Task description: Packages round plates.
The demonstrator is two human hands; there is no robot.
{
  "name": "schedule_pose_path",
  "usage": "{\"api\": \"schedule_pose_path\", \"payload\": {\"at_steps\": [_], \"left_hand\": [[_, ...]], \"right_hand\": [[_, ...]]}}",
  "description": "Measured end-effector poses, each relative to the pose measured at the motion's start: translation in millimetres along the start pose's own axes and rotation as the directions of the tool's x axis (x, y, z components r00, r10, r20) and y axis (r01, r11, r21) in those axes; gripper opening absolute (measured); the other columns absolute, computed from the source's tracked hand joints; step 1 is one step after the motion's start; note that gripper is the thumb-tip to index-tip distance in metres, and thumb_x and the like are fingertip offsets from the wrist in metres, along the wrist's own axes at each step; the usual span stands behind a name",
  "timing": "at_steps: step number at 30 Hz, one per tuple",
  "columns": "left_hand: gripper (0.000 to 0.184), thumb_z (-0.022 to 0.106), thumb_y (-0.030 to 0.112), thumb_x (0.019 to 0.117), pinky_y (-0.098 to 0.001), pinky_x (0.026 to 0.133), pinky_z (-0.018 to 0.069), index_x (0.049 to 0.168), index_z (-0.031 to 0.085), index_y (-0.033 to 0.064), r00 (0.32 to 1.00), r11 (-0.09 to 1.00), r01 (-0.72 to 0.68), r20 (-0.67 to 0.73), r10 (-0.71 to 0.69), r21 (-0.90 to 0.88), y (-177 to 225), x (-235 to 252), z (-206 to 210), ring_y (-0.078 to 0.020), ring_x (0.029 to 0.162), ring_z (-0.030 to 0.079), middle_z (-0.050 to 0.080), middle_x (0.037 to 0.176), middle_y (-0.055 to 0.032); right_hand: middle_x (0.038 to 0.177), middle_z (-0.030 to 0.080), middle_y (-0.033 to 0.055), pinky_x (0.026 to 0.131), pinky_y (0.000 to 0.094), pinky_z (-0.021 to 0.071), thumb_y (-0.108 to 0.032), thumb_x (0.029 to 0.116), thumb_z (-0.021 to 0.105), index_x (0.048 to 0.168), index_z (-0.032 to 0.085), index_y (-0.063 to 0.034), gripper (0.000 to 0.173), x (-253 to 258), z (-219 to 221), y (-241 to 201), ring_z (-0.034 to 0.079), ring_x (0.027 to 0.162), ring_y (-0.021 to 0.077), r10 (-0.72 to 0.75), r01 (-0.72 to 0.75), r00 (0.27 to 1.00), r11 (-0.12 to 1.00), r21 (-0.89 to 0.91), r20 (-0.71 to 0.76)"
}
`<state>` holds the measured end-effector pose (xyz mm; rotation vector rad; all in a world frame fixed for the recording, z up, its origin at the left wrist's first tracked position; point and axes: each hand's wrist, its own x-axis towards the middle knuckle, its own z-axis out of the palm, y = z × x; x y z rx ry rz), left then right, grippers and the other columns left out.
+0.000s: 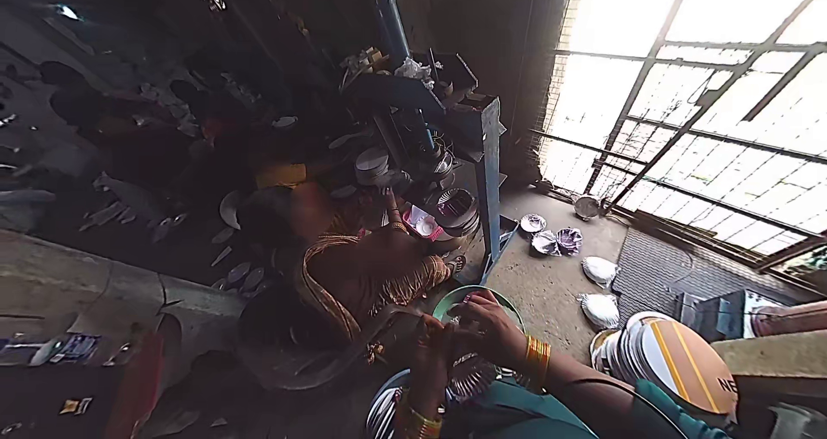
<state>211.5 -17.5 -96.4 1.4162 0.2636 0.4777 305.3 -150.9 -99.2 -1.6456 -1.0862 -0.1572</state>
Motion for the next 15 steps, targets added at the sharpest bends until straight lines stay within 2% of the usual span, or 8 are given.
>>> {"api": "schedule_pose_path", "payload": {"at_steps": [2,5,8,9,11,12,14,15], "left_hand": [[0.017,0.066,0.005,0.0898,-0.0182,0.069,0.0552,0.089,0.060,0.0208,0.999,1.000,-0.013,0.041,0.013,0.003,-1.9,-0.1,-1.6,0.0029,0.072,0.063,0.065,0.077,0.0147],[0.010,0.070,0.011,0.0898,-0.0168,0.074,0.0546,0.092,0.061,0.0169,0.990,0.986,-0.097,0.116,0.082,0.134,-2.2,-0.3,-6.4,0.0050,0.078,0.062,0.065,0.083,0.0145],[0.017,0.072,0.014,0.0872,-0.0170,0.087,0.0547,0.091,0.065,-0.0004,0.942,0.871,-0.322,0.214,0.257,0.372,-1.2,-1.4,-9.2,0.0032,0.090,0.066,0.070,0.088,0.0017],[0.020,0.072,0.015,0.0854,-0.0175,0.087,0.0536,0.086,0.065,-0.0028,0.926,0.811,-0.375,0.223,0.304,0.450,-1.3,-2.5,-7.9,0.0000,0.089,0.065,0.069,0.086,-0.0035],[0.019,0.070,0.015,0.0811,-0.0225,0.081,0.0548,0.079,0.066,-0.0029,0.903,0.692,-0.422,0.198,0.382,0.585,-1.7,-6.1,-2.7,-0.0102,0.082,0.067,0.069,0.082,-0.0111],[0.017,0.069,0.015,0.0810,-0.0247,0.079,0.0560,0.083,0.068,-0.0026,0.899,0.655,-0.416,0.176,0.401,0.631,-1.4,-7.9,0.7,-0.0131,0.081,0.069,0.070,0.083,-0.0123],[0.024,0.066,0.011,0.0848,-0.0301,0.079,0.0603,0.101,0.075,-0.0037,0.911,0.621,-0.369,0.136,0.389,0.691,0.0,-11.9,5.7,-0.0172,0.081,0.073,0.075,0.091,-0.0142],[0.025,0.065,0.010,0.0849,-0.0337,0.079,0.0598,0.102,0.077,-0.0035,0.907,0.585,-0.357,0.121,0.403,0.728,0.2,-12.6,8.2,-0.0210,0.081,0.073,0.076,0.091,-0.0147]], "right_hand": [[0.082,0.074,0.0060,0.085,0.0457,0.0492,-0.014,0.0909,0.067,0.093,0.075,-0.0062,0.011,-0.6,2.2,0.5,0.069,0.079,0.0204,0.005,-0.006,1.000,0.999,-0.046,-0.020],[0.081,0.072,0.0116,0.084,0.0482,0.0505,-0.008,0.0929,0.062,0.090,0.071,-0.0009,0.012,2.1,-0.4,-3.7,0.070,0.079,0.0249,0.084,-0.084,0.996,0.995,-0.044,0.006],[0.084,0.068,0.0182,0.086,0.0560,0.0480,-0.008,0.0987,0.056,0.100,0.066,0.0054,0.017,10.4,-10.1,-17.1,0.068,0.081,0.0325,0.322,-0.324,0.933,0.946,-0.014,0.162],[0.085,0.068,0.0194,0.087,0.0564,0.0469,-0.009,0.1005,0.054,0.104,0.064,0.0060,0.019,14.3,-13.1,-19.1,0.067,0.082,0.0335,0.398,-0.408,0.886,0.913,-0.007,0.238],[0.084,0.067,0.0181,0.079,0.0514,0.0500,-0.012,0.0990,0.056,0.103,0.065,0.0052,0.020,20.5,-15.2,-16.4,0.066,0.079,0.0303,0.475,-0.501,0.812,0.865,-0.012,0.340],[0.086,0.067,0.0189,0.077,0.0507,0.0507,-0.012,0.0984,0.057,0.101,0.066,0.0060,0.021,24.3,-17.2,-15.5,0.066,0.080,0.0305,0.491,-0.524,0.782,0.852,-0.022,0.384],[0.090,0.069,0.0205,0.081,0.0536,0.0505,-0.013,0.0976,0.060,0.100,0.068,0.0061,0.021,29.6,-19.9,-13.5,0.067,0.087,0.0330,0.501,-0.533,0.742,0.844,-0.061,0.446],[0.093,0.070,0.0213,0.084,0.0558,0.0500,-0.013,0.0979,0.060,0.101,0.069,0.0058,0.021,31.6,-21.1,-12.5,0.068,0.090,0.0343,0.495,-0.524,0.732,0.848,-0.078,0.469]]}}
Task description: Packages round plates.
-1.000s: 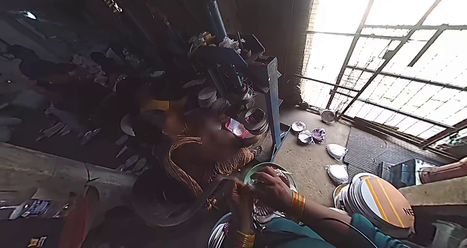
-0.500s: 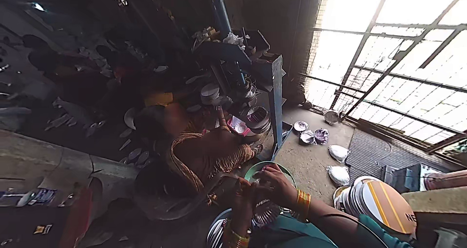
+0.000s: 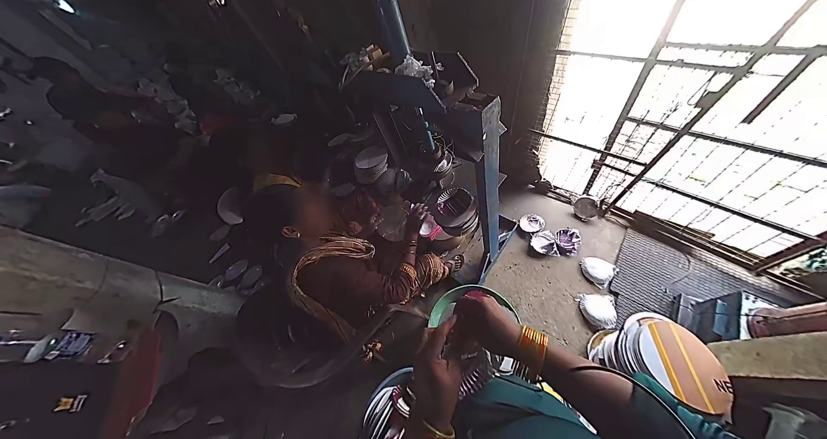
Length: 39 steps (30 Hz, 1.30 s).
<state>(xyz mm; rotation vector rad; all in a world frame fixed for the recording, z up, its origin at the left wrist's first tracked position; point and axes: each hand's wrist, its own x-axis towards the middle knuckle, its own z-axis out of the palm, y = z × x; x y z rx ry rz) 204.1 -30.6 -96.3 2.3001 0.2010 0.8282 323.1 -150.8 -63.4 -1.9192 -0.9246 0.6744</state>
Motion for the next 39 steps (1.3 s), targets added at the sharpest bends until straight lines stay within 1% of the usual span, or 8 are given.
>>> {"api": "schedule_pose_path", "payload": {"at_steps": [10,13,18,23,28,33,36,39], "left_hand": [[0.020,0.065,0.008,0.0913,-0.0566,0.100,0.0443,0.104,0.074,-0.0042,0.894,0.946,0.324,0.328,-0.306,-0.002,-3.5,12.2,-12.8,-0.0397,0.114,0.058,0.064,0.114,-0.0241],[0.014,0.053,0.002,0.0990,-0.0273,0.086,0.0559,0.105,0.066,0.0000,0.687,0.549,0.714,0.586,-0.430,-0.434,-11.9,13.5,-16.8,-0.0077,0.092,0.066,0.069,0.099,-0.0027],[0.021,0.048,-0.002,0.1014,-0.0274,0.070,0.0590,0.096,0.068,0.0031,0.531,0.094,0.803,0.635,-0.561,-0.588,-11.5,15.9,-19.0,-0.0106,0.075,0.069,0.072,0.083,-0.0032],[0.018,0.055,-0.002,0.0980,-0.0263,0.072,0.0584,0.093,0.071,0.0031,0.588,0.249,0.790,0.575,-0.569,-0.561,-5.7,17.3,-22.9,-0.0085,0.077,0.068,0.073,0.084,-0.0015],[0.011,0.065,0.002,0.0882,-0.0165,0.076,0.0565,0.090,0.076,0.0000,0.902,0.825,0.415,0.290,-0.319,-0.382,-14.6,16.2,-28.9,0.0013,0.080,0.067,0.073,0.086,0.0005],[0.017,0.066,0.011,0.0869,-0.0375,0.078,0.0605,0.083,0.078,0.0005,0.994,0.985,0.027,0.103,-0.045,0.168,-36.3,13.1,-20.0,-0.0228,0.082,0.073,0.074,0.087,-0.0141],[0.015,0.063,0.005,0.0946,-0.0391,0.076,0.0560,0.089,0.075,-0.0027,0.839,0.895,0.423,0.311,-0.446,0.143,-34.7,19.2,-19.7,-0.0201,0.078,0.068,0.071,0.084,-0.0107],[0.028,0.045,0.006,0.1066,-0.0154,0.037,0.0317,0.084,0.061,0.0052,0.428,0.253,0.889,0.497,-0.755,-0.381,-21.2,24.7,-13.9,-0.0008,0.040,0.039,0.052,0.057,0.0033]], "right_hand": [[0.093,0.070,0.0184,0.087,0.0583,0.0462,-0.011,0.0913,0.063,0.090,0.067,0.0025,0.014,-6.9,12.7,16.5,0.066,0.100,0.0394,-0.320,0.288,0.941,0.929,-0.232,-0.112],[0.085,0.069,0.0144,0.080,0.0474,0.0539,-0.005,0.0890,0.062,0.080,0.066,-0.0025,0.011,-0.9,25.5,36.8,0.068,0.091,0.0336,-0.558,0.471,0.792,0.816,-0.335,-0.248],[0.112,0.070,0.0157,0.103,0.0387,0.0470,-0.018,0.0860,0.075,0.088,0.076,-0.0051,0.013,-2.2,25.9,51.5,0.061,0.113,0.0283,-0.536,0.524,0.795,0.843,-0.126,-0.283],[0.094,0.069,0.0087,0.084,0.0523,0.0501,-0.019,0.0884,0.072,0.077,0.073,-0.0098,0.015,-6.7,29.4,32.8,0.064,0.101,0.0315,-0.495,0.394,0.784,0.863,-0.316,-0.374],[0.095,0.066,0.0118,0.086,0.0538,0.0461,-0.013,0.0878,0.068,0.073,0.070,-0.0049,0.017,-11.7,7.2,19.9,0.060,0.103,0.0338,-0.461,0.405,0.842,0.883,-0.235,-0.279],[0.099,0.067,0.0187,0.090,0.0560,0.0452,-0.011,0.0905,0.063,0.076,0.070,0.0020,0.021,-11.9,5.7,44.6,0.060,0.108,0.0379,-0.354,0.314,0.916,0.925,-0.213,-0.190],[0.119,0.066,0.0216,0.099,0.0607,0.0417,-0.012,0.0963,0.061,0.097,0.074,0.0030,0.020,-13.5,7.3,40.0,0.056,0.122,0.0426,-0.268,0.258,0.963,0.890,-0.376,0.027],[0.112,0.069,0.0181,0.096,0.0551,0.0490,-0.010,0.0987,0.058,0.101,0.075,-0.0032,0.018,-14.5,19.4,33.3,0.063,0.114,0.0393,-0.432,0.435,0.892,0.739,-0.514,0.134]]}}
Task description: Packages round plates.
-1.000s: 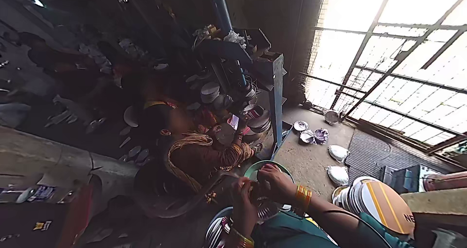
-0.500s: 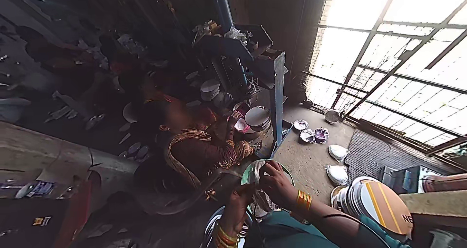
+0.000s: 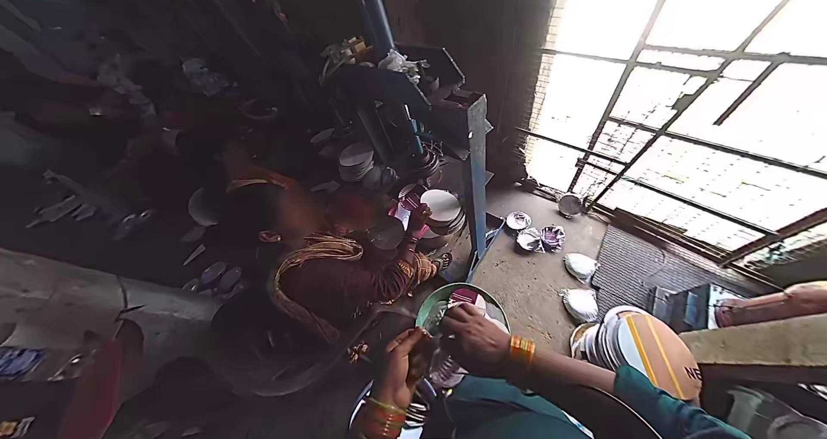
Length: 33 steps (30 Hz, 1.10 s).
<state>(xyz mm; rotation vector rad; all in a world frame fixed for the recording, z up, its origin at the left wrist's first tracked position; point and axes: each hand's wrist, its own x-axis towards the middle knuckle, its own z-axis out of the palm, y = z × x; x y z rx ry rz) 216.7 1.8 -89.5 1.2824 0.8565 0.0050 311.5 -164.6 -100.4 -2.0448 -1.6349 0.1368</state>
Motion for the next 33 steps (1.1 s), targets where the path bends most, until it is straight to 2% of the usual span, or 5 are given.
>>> {"api": "schedule_pose_path", "payload": {"at_steps": [5,12,16,22,33], "left_hand": [[0.019,0.052,-0.006,0.0958,-0.0208,0.069,0.0572,0.091,0.069,0.0001,0.952,0.952,-0.301,0.034,0.303,-0.053,-13.4,-14.0,10.3,-0.0024,0.071,0.066,0.071,0.078,0.0019],[0.015,0.056,-0.004,0.0915,-0.0207,0.082,0.0578,0.094,0.070,0.0023,0.835,0.837,-0.541,0.169,0.523,0.084,-31.1,-6.8,9.7,0.0025,0.083,0.068,0.072,0.085,0.0095],[0.010,0.067,-0.001,0.0868,-0.0167,0.085,0.0559,0.091,0.070,-0.0098,0.732,0.677,-0.682,0.255,0.632,0.277,-36.4,-5.1,9.0,0.0053,0.086,0.066,0.071,0.088,-0.0012],[0.020,0.055,-0.008,0.0900,-0.0201,0.078,0.0577,0.088,0.070,0.0049,0.901,0.898,-0.433,0.064,0.429,0.077,-46.1,-11.2,25.7,0.0025,0.078,0.066,0.071,0.081,0.0096],[0.021,0.056,-0.013,0.0840,-0.0175,0.079,0.0580,0.090,0.071,0.0013,0.864,0.847,-0.495,0.211,0.457,0.192,-43.6,-11.5,26.7,0.0062,0.079,0.067,0.073,0.083,0.0123]], "right_hand": [[0.111,0.067,0.0195,0.079,0.0525,0.0563,-0.008,0.0980,0.061,0.113,0.072,-0.0011,0.019,20.5,-8.9,-6.4,0.068,0.100,0.0377,-0.031,0.026,0.999,0.992,0.120,0.042],[0.115,0.064,0.0248,0.068,0.0572,0.0563,-0.006,0.0938,0.068,0.101,0.069,0.0053,0.013,12.7,-5.8,0.2,0.068,0.094,0.0411,0.078,-0.062,0.996,0.938,0.342,-0.033],[0.118,0.062,0.0282,0.077,0.0582,0.0548,-0.001,0.0929,0.064,0.102,0.068,0.0099,0.015,6.3,-3.3,-0.3,0.066,0.100,0.0431,0.210,-0.167,0.977,0.860,0.483,-0.035],[0.106,0.071,0.0254,0.095,0.0494,0.0528,-0.002,0.0945,0.067,0.110,0.070,0.0089,0.019,-1.4,-2.6,29.0,0.070,0.102,0.0359,0.115,-0.076,0.993,0.767,0.638,-0.021],[0.096,0.069,0.0252,0.084,0.0475,0.0552,0.000,0.0872,0.073,0.089,0.073,0.0087,0.009,-16.5,-5.6,44.3,0.068,0.093,0.0369,-0.017,0.087,0.991,0.833,0.546,-0.132]]}}
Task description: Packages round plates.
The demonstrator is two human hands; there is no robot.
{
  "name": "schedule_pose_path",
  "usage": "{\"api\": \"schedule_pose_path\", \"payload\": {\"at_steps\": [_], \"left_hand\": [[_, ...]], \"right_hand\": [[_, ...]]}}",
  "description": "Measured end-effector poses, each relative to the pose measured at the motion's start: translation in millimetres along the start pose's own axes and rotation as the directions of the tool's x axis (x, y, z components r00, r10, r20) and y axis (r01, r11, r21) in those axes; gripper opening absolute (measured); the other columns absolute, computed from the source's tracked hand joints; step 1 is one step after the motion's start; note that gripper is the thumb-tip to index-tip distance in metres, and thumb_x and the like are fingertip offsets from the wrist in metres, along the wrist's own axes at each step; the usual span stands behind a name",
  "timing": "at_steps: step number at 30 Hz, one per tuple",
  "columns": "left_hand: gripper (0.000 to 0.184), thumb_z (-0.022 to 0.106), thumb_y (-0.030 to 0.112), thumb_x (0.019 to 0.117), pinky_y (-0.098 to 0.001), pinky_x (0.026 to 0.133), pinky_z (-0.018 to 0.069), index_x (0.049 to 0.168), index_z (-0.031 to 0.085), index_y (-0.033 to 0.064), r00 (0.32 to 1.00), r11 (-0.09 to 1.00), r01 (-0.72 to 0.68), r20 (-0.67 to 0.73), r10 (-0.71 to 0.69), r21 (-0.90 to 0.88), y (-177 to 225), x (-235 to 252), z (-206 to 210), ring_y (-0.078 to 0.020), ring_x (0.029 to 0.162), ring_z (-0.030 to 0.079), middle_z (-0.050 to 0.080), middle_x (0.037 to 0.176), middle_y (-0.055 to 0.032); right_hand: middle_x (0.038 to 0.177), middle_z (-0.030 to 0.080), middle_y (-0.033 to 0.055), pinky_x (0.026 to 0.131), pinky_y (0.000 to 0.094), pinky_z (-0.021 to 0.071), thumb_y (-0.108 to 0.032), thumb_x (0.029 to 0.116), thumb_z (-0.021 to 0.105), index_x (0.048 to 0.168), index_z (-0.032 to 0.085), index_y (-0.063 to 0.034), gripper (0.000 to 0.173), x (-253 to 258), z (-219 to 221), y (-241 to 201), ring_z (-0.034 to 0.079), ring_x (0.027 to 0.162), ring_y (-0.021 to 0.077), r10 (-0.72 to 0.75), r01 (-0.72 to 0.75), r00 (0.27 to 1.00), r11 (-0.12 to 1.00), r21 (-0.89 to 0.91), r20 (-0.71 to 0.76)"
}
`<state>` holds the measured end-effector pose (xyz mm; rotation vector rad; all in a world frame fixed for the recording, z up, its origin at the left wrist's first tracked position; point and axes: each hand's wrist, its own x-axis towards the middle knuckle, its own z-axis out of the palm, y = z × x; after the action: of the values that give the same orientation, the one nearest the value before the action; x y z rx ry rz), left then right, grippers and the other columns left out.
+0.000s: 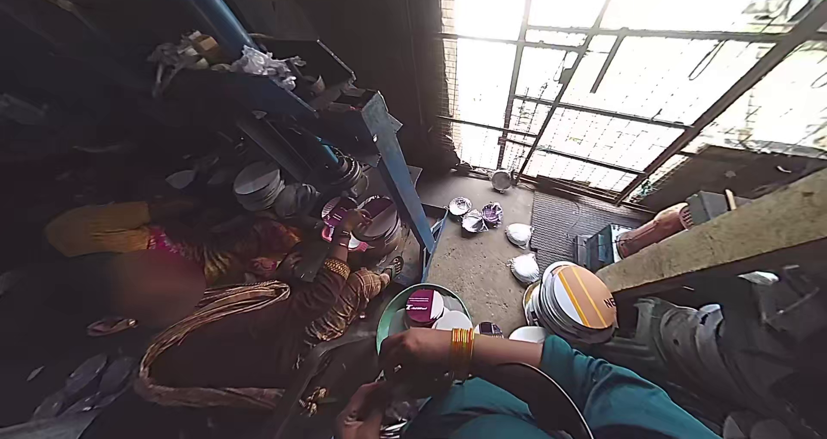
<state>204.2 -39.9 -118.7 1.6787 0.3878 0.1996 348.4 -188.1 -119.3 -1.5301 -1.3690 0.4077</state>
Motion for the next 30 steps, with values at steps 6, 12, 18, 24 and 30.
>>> {"api": "schedule_pose_path", "payload": {"at_steps": [6,12,18,24,30], "left_hand": [[0.030,0.043,-0.006,0.0963,-0.0211,0.068,0.0580,0.082,0.064,0.0105,0.926,0.925,0.375,0.080,-0.369,-0.069,13.1,12.9,-0.1,0.0024,0.067,0.066,0.070,0.071,0.0125],[0.016,0.062,-0.003,0.0887,-0.0227,0.078,0.0580,0.101,0.066,-0.0122,0.945,0.936,0.087,0.270,-0.186,0.340,12.1,17.0,-5.1,-0.0007,0.077,0.068,0.072,0.085,-0.0058],[0.020,0.065,0.003,0.0861,-0.0461,0.087,0.0573,0.092,0.074,-0.0140,0.965,0.745,-0.241,0.069,0.255,0.622,5.9,4.1,20.9,-0.0356,0.086,0.074,0.074,0.090,-0.0271],[0.015,0.063,0.002,0.0862,-0.0211,0.082,0.0556,0.088,0.072,-0.0098,0.937,0.871,-0.301,-0.048,0.345,0.389,-11.6,11.8,18.5,-0.0062,0.080,0.068,0.072,0.083,-0.0096],[0.023,0.049,0.001,0.0981,-0.0199,0.072,0.0568,0.099,0.072,0.0061,0.977,0.955,0.214,0.061,-0.206,-0.206,-0.6,9.7,10.1,0.0001,0.076,0.067,0.073,0.085,0.0061]], "right_hand": [[0.106,0.071,0.0226,0.074,0.0548,0.0584,0.000,0.0925,0.067,0.101,0.074,0.0039,0.012,-14.8,17.3,1.1,0.071,0.086,0.0387,-0.027,0.026,1.000,0.984,-0.175,-0.004],[0.107,0.069,0.0257,0.075,0.0569,0.0576,-0.002,0.0918,0.069,0.106,0.070,0.0076,0.018,-24.2,26.2,0.3,0.071,0.091,0.0420,0.118,-0.119,0.993,0.975,-0.186,-0.020],[0.121,0.063,0.0295,0.084,0.0593,0.0544,-0.008,0.1002,0.060,0.119,0.062,0.0092,0.025,-9.9,21.6,-18.2,0.067,0.106,0.0453,0.523,-0.513,0.852,0.842,-0.167,0.022],[0.121,0.064,0.0295,0.088,0.0555,0.0563,-0.002,0.1007,0.056,0.118,0.066,0.0103,0.024,-8.0,16.2,-19.6,0.068,0.105,0.0435,0.353,-0.356,0.934,0.924,-0.141,-0.048],[0.093,0.067,0.0202,0.083,0.0347,0.0541,-0.001,0.0867,0.070,0.083,0.068,0.0066,0.009,-17.5,10.6,4.8,0.065,0.092,0.0259,0.128,-0.095,0.945,0.988,0.120,-0.301]]}}
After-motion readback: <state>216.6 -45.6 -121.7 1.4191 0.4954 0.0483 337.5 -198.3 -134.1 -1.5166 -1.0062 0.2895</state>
